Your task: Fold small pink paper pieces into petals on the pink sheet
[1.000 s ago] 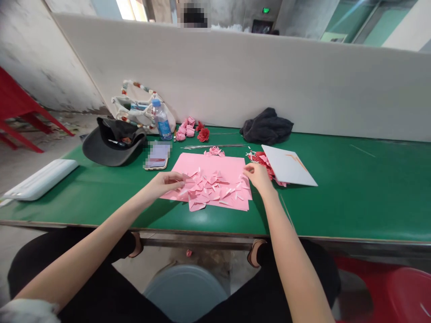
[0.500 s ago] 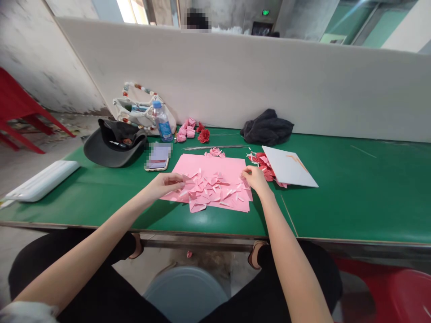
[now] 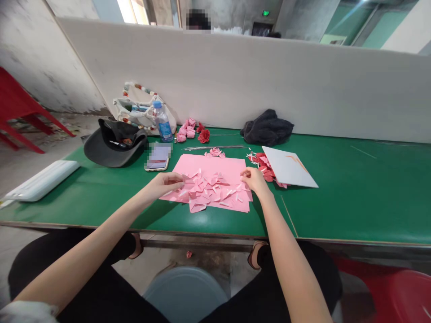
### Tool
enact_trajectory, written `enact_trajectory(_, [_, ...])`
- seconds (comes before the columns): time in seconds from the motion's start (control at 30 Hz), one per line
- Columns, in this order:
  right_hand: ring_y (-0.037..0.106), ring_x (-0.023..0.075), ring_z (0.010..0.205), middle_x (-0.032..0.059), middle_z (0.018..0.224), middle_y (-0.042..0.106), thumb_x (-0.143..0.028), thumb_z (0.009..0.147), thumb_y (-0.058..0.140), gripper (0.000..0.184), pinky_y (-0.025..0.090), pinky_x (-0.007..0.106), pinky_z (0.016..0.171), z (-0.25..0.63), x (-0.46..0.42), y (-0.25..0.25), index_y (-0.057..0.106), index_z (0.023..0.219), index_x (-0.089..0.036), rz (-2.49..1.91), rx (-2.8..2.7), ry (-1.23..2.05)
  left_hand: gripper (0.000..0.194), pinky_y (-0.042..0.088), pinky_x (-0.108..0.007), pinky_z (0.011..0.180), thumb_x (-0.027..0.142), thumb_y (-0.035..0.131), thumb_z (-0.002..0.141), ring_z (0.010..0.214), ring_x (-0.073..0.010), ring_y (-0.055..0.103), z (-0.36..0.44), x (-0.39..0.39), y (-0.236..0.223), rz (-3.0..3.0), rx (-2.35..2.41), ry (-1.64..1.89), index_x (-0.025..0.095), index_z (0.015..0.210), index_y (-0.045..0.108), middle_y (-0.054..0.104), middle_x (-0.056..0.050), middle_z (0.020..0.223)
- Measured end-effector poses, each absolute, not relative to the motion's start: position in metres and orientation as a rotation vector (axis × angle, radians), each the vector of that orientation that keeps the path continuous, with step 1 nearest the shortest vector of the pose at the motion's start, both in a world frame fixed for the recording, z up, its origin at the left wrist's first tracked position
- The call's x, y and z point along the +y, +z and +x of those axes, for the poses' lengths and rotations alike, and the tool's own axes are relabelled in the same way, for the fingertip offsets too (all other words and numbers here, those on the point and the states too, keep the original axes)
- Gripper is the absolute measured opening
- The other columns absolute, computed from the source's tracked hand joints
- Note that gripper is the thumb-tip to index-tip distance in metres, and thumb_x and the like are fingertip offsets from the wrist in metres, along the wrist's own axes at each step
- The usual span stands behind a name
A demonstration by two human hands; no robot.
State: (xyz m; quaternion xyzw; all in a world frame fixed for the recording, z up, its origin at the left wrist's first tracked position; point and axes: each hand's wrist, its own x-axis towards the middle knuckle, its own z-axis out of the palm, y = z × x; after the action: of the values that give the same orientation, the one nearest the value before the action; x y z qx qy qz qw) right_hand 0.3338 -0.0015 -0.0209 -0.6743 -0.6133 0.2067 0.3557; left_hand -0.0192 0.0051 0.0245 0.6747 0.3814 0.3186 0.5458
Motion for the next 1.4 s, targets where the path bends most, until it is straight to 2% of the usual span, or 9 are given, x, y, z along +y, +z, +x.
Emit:
enact_trajectory(0.2, [0.062,0.0160,0.060,0.0037,0.071,0.068,-0.020,0.057,0.074,0.025,0.050,0.029,0.060,0.342,-0.003,-0.011,0.066,0.080,-0.015,-1.787,-1.512,0.433,0.029,0.050,-0.026,0.064,0.037,0.072,0.066,0.068,-0.0141,0.061,-0.019,0.005,0.024,1.612,0.905,0.745,0.012,0.079,0.067,0.069,-0.007,0.085])
enact_trajectory(0.43, [0.061,0.0222,0.072,0.0083,0.075,0.065,-0.017,0.069,0.058,0.004,0.048,0.041,0.079,0.359,-0.003,0.003,0.061,0.068,-0.016,-1.845,-1.377,0.045,0.031,0.051,-0.026,0.064,0.037,0.072,0.067,0.070,-0.0144,0.062,-0.020,0.004,0.022,1.605,0.908,0.729,0.011,0.083,0.068,0.069,-0.010,0.096])
enact_trajectory(0.57, [0.060,0.0256,0.077,0.0095,0.070,0.062,-0.011,0.069,0.050,0.016,0.045,0.045,0.084,0.356,-0.002,0.004,0.059,0.057,-0.016,-1.848,-1.427,-0.052,0.030,0.052,-0.026,0.063,0.037,0.071,0.067,0.067,-0.0131,0.061,-0.019,0.003,0.023,1.583,0.890,0.709,0.011,0.082,0.068,0.068,-0.008,0.089])
enact_trajectory(0.7, [0.061,0.0256,0.088,0.0138,0.088,0.065,-0.007,0.070,0.047,0.020,0.045,0.044,0.090,0.351,-0.005,0.011,0.066,0.074,-0.012,-1.826,-1.435,-0.119,0.032,0.054,-0.027,0.061,0.037,0.072,0.067,0.065,-0.0123,0.061,-0.017,0.000,0.028,1.555,0.915,0.688,0.011,0.085,0.068,0.067,-0.008,0.092])
enact_trajectory(0.83, [0.063,0.0204,0.084,0.0102,0.099,0.066,-0.017,0.082,0.049,0.022,0.052,0.036,0.077,0.315,-0.022,0.033,0.066,0.096,-0.016,-1.546,-1.501,-0.029,0.029,0.055,-0.026,0.060,0.037,0.071,0.067,0.065,-0.0123,0.061,-0.012,-0.008,0.033,1.512,0.922,0.660,0.012,0.082,0.068,0.066,-0.005,0.083])
enact_trajectory(0.9, [0.063,0.0191,0.088,0.0073,0.099,0.066,-0.021,0.085,0.051,0.020,0.052,0.035,0.078,0.280,-0.038,0.045,0.064,0.099,-0.019,-1.345,-1.586,0.024,0.030,0.054,-0.025,0.060,0.036,0.072,0.067,0.064,-0.0124,0.060,-0.008,-0.014,0.035,1.463,0.952,0.653,0.012,0.083,0.067,0.063,-0.002,0.073])
enact_trajectory(1.1, [0.062,0.0180,0.086,0.0046,0.089,0.065,-0.017,0.084,0.057,0.009,0.052,0.032,0.078,0.195,-0.074,0.047,0.064,0.089,-0.021,-1.097,-1.855,0.289,0.031,0.054,-0.024,0.061,0.033,0.072,0.067,0.064,-0.0118,0.060,0.005,-0.029,0.036,1.370,0.968,0.655,0.013,0.091,0.066,0.061,0.000,0.071])
enact_trajectory(1.27, [0.062,0.0182,0.087,0.0041,0.087,0.065,-0.015,0.083,0.059,0.008,0.052,0.032,0.079,0.193,-0.074,0.035,0.064,0.083,-0.021,-1.098,-1.791,0.316,0.027,0.057,-0.029,0.068,0.034,0.070,0.070,0.070,-0.0140,0.062,0.010,-0.033,0.032,1.408,0.826,0.663,0.013,0.087,0.067,0.063,-0.002,0.079])
enact_trajectory(1.4, [0.062,0.0186,0.088,0.0044,0.087,0.065,-0.016,0.083,0.060,0.008,0.052,0.033,0.080,0.192,-0.074,0.032,0.065,0.084,-0.021,-1.076,-1.802,0.311,0.030,0.055,-0.025,0.065,0.037,0.068,0.074,0.071,-0.0131,0.061,0.013,-0.036,0.030,1.434,0.849,0.683,0.014,0.092,0.067,0.064,-0.002,0.079])
